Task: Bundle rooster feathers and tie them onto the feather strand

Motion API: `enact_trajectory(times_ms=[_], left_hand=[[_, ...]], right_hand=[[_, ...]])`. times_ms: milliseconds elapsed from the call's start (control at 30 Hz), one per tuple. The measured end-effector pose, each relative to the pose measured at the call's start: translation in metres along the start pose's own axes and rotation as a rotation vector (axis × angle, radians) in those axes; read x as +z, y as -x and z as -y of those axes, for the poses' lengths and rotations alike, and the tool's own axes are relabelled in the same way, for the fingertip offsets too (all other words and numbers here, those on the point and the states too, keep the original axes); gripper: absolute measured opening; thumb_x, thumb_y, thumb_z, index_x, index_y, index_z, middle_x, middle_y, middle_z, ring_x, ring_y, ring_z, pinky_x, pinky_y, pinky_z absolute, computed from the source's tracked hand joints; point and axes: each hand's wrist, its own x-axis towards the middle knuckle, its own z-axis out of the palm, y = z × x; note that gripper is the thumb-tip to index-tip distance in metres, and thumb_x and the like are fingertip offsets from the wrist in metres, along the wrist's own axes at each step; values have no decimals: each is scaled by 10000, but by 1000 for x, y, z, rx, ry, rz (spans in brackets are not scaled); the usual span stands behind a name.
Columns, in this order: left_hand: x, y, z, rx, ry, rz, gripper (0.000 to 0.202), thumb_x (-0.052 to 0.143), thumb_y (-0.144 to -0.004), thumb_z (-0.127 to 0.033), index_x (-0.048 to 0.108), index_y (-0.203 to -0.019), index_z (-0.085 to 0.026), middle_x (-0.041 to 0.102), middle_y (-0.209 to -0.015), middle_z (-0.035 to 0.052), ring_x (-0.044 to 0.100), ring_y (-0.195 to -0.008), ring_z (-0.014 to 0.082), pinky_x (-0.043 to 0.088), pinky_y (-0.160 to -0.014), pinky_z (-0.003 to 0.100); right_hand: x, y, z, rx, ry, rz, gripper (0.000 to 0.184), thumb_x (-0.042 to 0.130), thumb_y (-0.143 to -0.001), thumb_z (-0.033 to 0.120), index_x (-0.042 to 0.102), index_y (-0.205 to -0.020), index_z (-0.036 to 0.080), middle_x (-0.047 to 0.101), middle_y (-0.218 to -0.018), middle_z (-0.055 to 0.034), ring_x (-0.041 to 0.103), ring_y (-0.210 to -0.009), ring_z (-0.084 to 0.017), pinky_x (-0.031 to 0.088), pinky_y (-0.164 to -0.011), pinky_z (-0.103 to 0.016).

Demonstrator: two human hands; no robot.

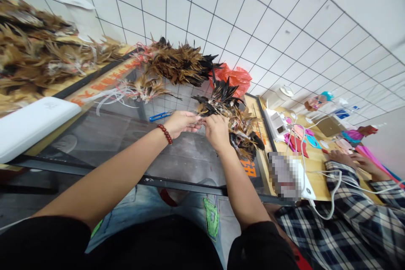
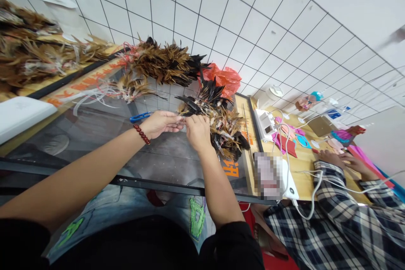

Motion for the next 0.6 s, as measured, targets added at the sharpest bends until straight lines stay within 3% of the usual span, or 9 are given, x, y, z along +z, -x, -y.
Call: enact_trajectory(times_ms=[167,333,500,600], left_hand=[[0,-1,3,41,-86,16,195,821,-659,-209,683,-651,-72,643,-573,52,578,-489,95,492,-521,224],[-2,1,-3,-67,-116,104,169,736,-742,-110,648,-606,-60,625,-544,64,540,-430,79,446,-458,195],[-6,-3,-9,-3,139,-43,162,628,-832,-80,622,-671,-74,620,-587,37,555,-466,62,441,-454,159],[-6,-4,-12,32,251,-129,181,583,-860,-64,605,-681,-82,608,-587,20,545,-467,49,433,-456,147]], right_hand=[[1,0,0,-16,-61,-57,202,481,-954,269,667,-927,195,688,-852,-47,575,-869,-194,343,-869,-337],[2,-1,-10,106,-221,-204,171,529,-914,226,658,-1021,196,720,-923,-51,629,-893,-195,401,-898,-346],[2,-4,-23,392,-562,-439,191,539,-877,266,647,-1016,191,721,-937,-50,659,-844,-169,504,-831,-317],[-1,-5,-17,372,-570,-453,178,546,-860,278,661,-963,190,710,-923,-55,646,-854,-169,505,-838,-319]])
